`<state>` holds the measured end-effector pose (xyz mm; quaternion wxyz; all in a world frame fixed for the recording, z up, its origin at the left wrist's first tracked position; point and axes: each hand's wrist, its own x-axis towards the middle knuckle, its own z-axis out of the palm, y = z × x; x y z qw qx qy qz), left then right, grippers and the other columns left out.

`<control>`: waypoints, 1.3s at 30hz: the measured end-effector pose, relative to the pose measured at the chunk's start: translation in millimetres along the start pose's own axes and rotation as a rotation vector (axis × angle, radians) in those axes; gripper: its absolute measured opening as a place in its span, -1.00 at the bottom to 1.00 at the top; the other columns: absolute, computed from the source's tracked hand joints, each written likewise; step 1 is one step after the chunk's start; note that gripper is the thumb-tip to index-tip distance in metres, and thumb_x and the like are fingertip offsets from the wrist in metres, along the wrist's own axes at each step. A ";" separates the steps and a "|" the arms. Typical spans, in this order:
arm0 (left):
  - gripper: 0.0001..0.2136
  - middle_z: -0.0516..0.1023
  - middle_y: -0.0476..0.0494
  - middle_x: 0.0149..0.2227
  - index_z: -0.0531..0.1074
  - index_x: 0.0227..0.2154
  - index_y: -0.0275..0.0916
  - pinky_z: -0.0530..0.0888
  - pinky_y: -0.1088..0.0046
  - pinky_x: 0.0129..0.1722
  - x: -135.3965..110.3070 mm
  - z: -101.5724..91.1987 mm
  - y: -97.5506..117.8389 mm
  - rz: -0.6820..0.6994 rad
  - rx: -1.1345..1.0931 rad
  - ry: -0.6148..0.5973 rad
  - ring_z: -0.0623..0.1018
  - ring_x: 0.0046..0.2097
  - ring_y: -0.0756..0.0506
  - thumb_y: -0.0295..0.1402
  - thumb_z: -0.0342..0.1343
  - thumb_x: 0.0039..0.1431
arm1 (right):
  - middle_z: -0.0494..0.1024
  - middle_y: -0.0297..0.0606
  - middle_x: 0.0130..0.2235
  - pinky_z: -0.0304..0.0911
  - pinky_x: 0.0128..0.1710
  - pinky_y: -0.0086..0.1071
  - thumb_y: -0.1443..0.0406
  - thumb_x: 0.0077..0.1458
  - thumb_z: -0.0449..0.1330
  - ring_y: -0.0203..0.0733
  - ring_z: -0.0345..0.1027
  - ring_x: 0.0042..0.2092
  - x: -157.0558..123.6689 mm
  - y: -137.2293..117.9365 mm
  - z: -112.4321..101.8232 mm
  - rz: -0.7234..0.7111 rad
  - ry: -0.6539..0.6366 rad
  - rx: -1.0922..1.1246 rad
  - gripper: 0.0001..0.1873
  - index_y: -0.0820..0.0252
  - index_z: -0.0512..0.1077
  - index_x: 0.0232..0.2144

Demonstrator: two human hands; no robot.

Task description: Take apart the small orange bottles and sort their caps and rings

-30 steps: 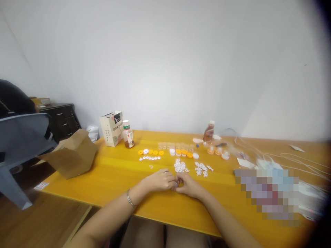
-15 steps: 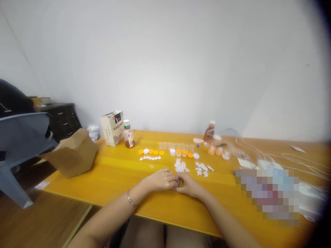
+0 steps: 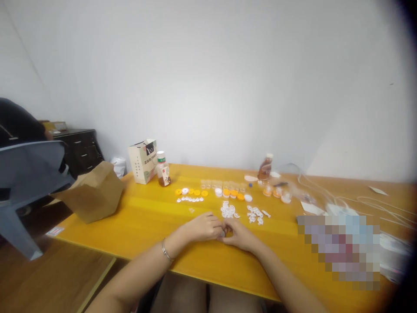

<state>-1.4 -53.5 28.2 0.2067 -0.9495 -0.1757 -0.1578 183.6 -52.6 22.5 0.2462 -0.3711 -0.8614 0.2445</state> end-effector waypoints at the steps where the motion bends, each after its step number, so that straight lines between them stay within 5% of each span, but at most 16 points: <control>1: -0.79 0.41 -0.06 -0.45 0.36 -0.44 -0.27 0.18 0.47 -0.38 0.3 -0.3 0.0 -0.014 -0.017 -0.004 0.35 -0.42 0.04 -0.35 -0.12 0.21 | 0.32 -0.41 -0.52 0.11 -0.41 -0.44 0.30 -0.19 0.20 -0.29 0.17 -0.43 -0.2 -0.5 0.0 -0.001 0.001 -0.003 -0.85 0.18 0.25 -0.57; 5: -0.80 0.39 -0.04 -0.48 0.36 -0.44 -0.27 0.20 0.48 -0.38 -1.9 -5.4 -8.7 -0.140 -0.094 0.000 0.37 -0.40 0.02 -0.31 -0.10 0.19 | 0.36 -0.38 -0.48 0.13 -0.39 -0.42 0.29 -0.18 0.20 -0.27 0.20 -0.40 -1.9 -2.8 -0.4 0.030 0.005 -0.020 -0.86 0.18 0.28 -0.54; 12: -0.92 0.43 -0.06 -0.45 0.36 -0.49 -0.29 0.26 0.53 -0.36 -37.8 -22.0 -59.4 -0.587 -0.242 -0.039 0.38 -0.38 0.01 -0.45 -0.02 0.03 | 0.37 -0.35 -0.42 0.15 -0.37 -0.42 0.28 -0.18 0.22 -0.26 0.21 -0.38 -3.8 -4.2 -1.9 0.047 -0.026 0.024 -0.83 0.16 0.29 -0.49; 18: -0.94 0.44 -0.05 -0.55 0.37 -0.58 -0.28 0.18 0.55 -0.51 -54.2 -17.1 -72.9 -0.815 -0.276 -0.280 0.35 -0.50 0.02 -0.45 0.01 -0.11 | 0.37 -0.36 -0.43 0.15 -0.38 -0.42 0.27 -0.18 0.22 -0.27 0.22 -0.39 -3.7 -3.6 -0.8 0.053 -0.021 0.022 -0.83 0.17 0.29 -0.48; 31: -0.86 0.46 -0.12 -0.57 0.37 -0.62 -0.30 0.14 0.52 -0.52 -53.8 -8.6 -68.0 -0.817 -0.217 -0.313 0.35 -0.53 0.00 -0.40 0.00 -0.05 | 0.37 -0.36 -0.44 0.15 -0.39 -0.43 0.28 -0.18 0.21 -0.28 0.21 -0.40 -3.8 -4.1 -0.6 0.054 -0.024 0.034 -0.84 0.17 0.30 -0.48; 39: -0.80 0.47 -0.18 -0.45 0.39 -0.54 -0.32 0.25 0.48 -0.39 -42.4 -19.4 -56.5 -0.734 -0.219 -0.227 0.41 -0.40 -0.06 -0.43 -0.08 0.11 | 0.36 -0.37 -0.45 0.15 -0.41 -0.44 0.27 -0.16 0.20 -0.28 0.22 -0.41 -4.1 -4.8 -1.5 0.056 -0.050 0.047 -0.84 0.16 0.31 -0.46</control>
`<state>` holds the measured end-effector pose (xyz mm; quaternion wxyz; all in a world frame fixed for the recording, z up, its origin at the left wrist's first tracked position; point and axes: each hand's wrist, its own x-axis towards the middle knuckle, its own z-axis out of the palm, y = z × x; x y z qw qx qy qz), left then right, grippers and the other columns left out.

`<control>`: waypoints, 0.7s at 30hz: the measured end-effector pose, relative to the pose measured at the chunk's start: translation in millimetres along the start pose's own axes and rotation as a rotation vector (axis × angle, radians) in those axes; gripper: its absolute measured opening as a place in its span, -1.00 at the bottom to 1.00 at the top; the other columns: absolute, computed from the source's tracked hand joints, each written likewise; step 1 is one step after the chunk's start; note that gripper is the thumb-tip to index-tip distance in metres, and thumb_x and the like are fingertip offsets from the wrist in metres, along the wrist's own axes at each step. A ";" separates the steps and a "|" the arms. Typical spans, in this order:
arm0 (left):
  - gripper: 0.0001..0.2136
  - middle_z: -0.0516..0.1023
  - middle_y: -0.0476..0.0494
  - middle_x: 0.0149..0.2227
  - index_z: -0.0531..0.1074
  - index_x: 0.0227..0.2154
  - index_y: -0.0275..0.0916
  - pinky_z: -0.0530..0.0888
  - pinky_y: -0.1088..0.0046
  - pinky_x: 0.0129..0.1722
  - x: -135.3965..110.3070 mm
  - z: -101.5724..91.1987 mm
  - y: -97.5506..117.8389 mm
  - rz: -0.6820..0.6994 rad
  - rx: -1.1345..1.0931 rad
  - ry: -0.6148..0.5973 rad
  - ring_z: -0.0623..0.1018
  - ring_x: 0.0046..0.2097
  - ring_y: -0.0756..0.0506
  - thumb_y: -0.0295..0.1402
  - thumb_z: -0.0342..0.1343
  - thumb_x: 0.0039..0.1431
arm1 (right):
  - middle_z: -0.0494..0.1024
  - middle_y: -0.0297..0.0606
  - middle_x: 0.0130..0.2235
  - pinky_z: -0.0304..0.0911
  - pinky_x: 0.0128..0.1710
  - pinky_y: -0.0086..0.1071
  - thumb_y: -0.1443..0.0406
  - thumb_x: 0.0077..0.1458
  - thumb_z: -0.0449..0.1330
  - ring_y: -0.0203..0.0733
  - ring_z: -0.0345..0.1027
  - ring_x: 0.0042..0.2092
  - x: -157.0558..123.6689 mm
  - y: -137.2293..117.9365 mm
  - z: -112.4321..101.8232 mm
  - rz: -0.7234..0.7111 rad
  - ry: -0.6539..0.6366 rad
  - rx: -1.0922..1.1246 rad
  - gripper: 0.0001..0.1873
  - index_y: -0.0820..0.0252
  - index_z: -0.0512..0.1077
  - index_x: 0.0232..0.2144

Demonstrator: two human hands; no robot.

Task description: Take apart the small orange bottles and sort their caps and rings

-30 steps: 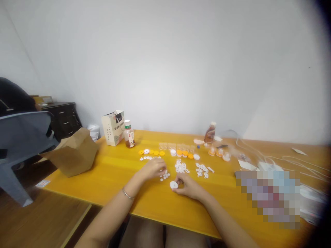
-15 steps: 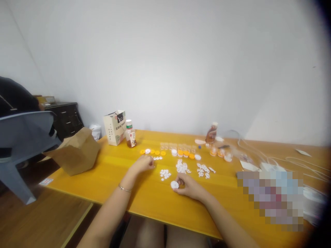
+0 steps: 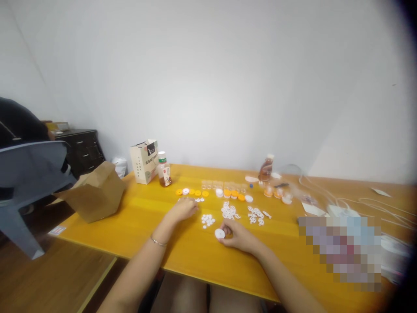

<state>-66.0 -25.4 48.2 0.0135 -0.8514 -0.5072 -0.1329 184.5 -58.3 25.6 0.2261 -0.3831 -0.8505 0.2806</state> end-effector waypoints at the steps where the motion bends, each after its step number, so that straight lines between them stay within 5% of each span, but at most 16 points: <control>1: -0.80 0.47 -0.17 -0.41 0.40 -0.49 -0.32 0.27 0.48 -0.36 0.1 0.1 4.9 0.023 -0.015 0.016 0.41 -0.36 -0.06 -0.44 -0.10 0.13 | 0.36 -0.37 -0.46 0.14 -0.41 -0.44 0.27 -0.16 0.20 -0.28 0.21 -0.41 0.0 0.4 0.1 -0.003 0.000 0.002 -0.84 0.17 0.31 -0.46; 11: -0.80 0.42 -0.12 -0.29 0.41 -0.27 -0.29 0.35 0.59 -0.30 -5.8 8.8 54.4 0.466 -0.598 -0.160 0.43 -0.29 0.04 -0.29 0.10 0.07 | 0.31 -0.41 -0.52 0.10 -0.51 -0.49 0.27 -0.10 0.16 -0.34 0.16 -0.49 1.4 0.1 -0.3 -0.024 -0.031 0.136 -0.86 0.18 0.30 -0.43; 21: -0.87 0.43 -0.13 -0.30 0.43 -0.34 -0.29 0.34 0.58 -0.23 -3.8 7.7 54.3 0.471 -0.620 -0.128 0.43 -0.25 0.01 -0.36 0.04 0.12 | 0.23 -0.45 -0.58 0.00 -0.58 -0.53 0.17 -0.11 0.20 -0.41 0.04 -0.56 2.9 -3.5 -0.3 0.005 -0.018 0.292 -0.76 0.22 0.32 -0.43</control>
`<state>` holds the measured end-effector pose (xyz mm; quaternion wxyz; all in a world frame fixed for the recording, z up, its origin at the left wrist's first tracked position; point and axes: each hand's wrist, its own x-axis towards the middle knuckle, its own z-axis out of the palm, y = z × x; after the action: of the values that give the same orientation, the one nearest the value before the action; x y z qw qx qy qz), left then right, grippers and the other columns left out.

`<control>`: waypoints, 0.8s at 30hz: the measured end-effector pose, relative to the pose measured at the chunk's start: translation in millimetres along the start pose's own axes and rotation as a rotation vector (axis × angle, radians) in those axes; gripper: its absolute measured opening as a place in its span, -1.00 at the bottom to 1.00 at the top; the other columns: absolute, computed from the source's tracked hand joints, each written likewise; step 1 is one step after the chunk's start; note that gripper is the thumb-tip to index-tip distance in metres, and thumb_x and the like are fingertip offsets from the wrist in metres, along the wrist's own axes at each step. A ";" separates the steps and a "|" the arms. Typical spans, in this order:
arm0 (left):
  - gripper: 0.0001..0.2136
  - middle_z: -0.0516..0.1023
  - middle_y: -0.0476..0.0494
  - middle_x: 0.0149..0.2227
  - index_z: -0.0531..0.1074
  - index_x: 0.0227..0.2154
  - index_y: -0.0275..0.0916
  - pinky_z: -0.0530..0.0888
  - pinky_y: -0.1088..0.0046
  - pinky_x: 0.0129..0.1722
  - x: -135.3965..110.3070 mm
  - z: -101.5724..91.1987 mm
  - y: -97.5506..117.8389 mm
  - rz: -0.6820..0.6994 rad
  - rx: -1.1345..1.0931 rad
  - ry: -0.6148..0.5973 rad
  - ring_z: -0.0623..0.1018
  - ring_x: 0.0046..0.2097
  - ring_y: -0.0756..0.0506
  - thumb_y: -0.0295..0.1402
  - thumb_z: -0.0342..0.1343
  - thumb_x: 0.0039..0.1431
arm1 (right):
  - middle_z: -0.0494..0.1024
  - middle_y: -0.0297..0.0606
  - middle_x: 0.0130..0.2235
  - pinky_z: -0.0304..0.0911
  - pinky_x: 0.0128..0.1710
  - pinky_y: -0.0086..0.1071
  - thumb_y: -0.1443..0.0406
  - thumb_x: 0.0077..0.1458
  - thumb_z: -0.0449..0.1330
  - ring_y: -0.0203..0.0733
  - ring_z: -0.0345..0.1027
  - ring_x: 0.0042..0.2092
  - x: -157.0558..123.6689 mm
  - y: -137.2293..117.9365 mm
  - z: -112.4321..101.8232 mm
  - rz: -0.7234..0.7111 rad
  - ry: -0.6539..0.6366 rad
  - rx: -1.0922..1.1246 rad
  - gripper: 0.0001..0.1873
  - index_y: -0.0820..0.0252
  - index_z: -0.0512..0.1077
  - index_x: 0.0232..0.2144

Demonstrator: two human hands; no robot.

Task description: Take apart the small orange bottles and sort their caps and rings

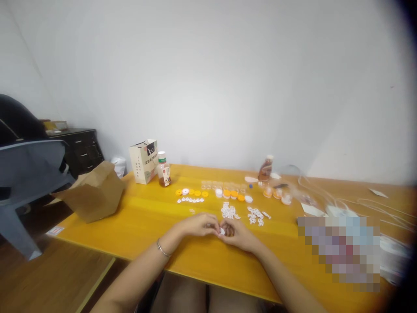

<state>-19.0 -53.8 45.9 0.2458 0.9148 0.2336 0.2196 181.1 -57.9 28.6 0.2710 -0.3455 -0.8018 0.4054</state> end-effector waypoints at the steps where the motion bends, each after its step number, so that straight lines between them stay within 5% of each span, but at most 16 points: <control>1: -0.87 0.43 -0.13 -0.29 0.43 -0.33 -0.29 0.34 0.57 -0.22 0.0 -0.5 1.1 0.008 -0.002 -0.010 0.43 -0.24 0.01 -0.36 0.04 0.12 | 0.24 -0.45 -0.58 0.00 -0.58 -0.53 0.16 -0.11 0.21 -0.41 0.04 -0.56 -0.1 0.3 0.2 0.003 0.005 0.005 -0.75 0.22 0.32 -0.43; 7: -0.88 0.45 -0.11 -0.29 0.42 -0.33 -0.26 0.33 0.55 -0.21 -2.2 -8.6 4.5 -0.037 0.027 0.030 0.43 -0.24 0.00 -0.39 0.01 0.13 | 0.33 -0.41 -0.53 0.09 -0.53 -0.49 0.11 -0.11 0.20 -0.37 0.14 -0.53 1.7 4.0 -1.8 -0.009 0.066 0.049 -0.68 0.19 0.35 -0.33; 11: -0.90 0.47 -0.09 -0.32 0.42 -0.37 -0.26 0.30 0.48 -0.17 -4.5 -29.9 -14.3 -0.190 0.128 0.265 0.43 -0.24 -0.03 -0.38 0.03 0.11 | 0.36 -0.38 -0.51 0.15 -0.49 -0.45 0.07 -0.08 0.16 -0.32 0.19 -0.51 4.0 5.5 -9.2 0.005 0.267 -0.018 -0.59 0.16 0.34 -0.20; 14: -0.90 0.49 -0.10 -0.30 0.43 -0.41 -0.24 0.23 0.38 -0.12 -4.9 -50.3 -37.2 -0.441 0.332 0.444 0.41 -0.18 -0.09 -0.37 0.04 0.08 | 0.35 -0.38 -0.53 0.15 -0.49 -0.43 0.05 -0.05 0.11 -0.30 0.20 -0.51 4.3 5.1 -14.8 0.032 0.394 -0.050 -0.61 0.19 0.35 -0.23; 17: -0.91 0.50 -0.10 -0.27 0.45 -0.42 -0.22 0.19 0.34 -0.11 -2.9 -65.1 -60.2 -0.647 0.489 0.479 0.39 -0.13 -0.13 -0.40 0.04 0.06 | 0.33 -0.37 -0.56 0.15 -0.50 -0.43 0.04 -0.04 0.09 -0.28 0.20 -0.52 3.8 4.1 -17.8 0.042 0.461 -0.076 -0.62 0.20 0.36 -0.29; 24: -0.89 0.52 -0.15 -0.34 0.48 -0.49 -0.25 0.18 0.34 -0.16 6.7 -70.1 -96.7 -0.759 0.546 0.460 0.38 -0.13 -0.18 -0.43 0.04 -0.01 | 0.36 -0.36 -0.57 0.16 -0.50 -0.44 0.03 -0.02 0.05 -0.27 0.22 -0.52 3.2 5.7 -16.6 0.015 0.438 -0.152 -0.64 0.19 0.39 -0.36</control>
<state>-80.8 48.6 49.3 0.0030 0.7244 0.6456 0.2415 192.9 -45.2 33.0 0.4089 -0.4506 -0.7494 0.2612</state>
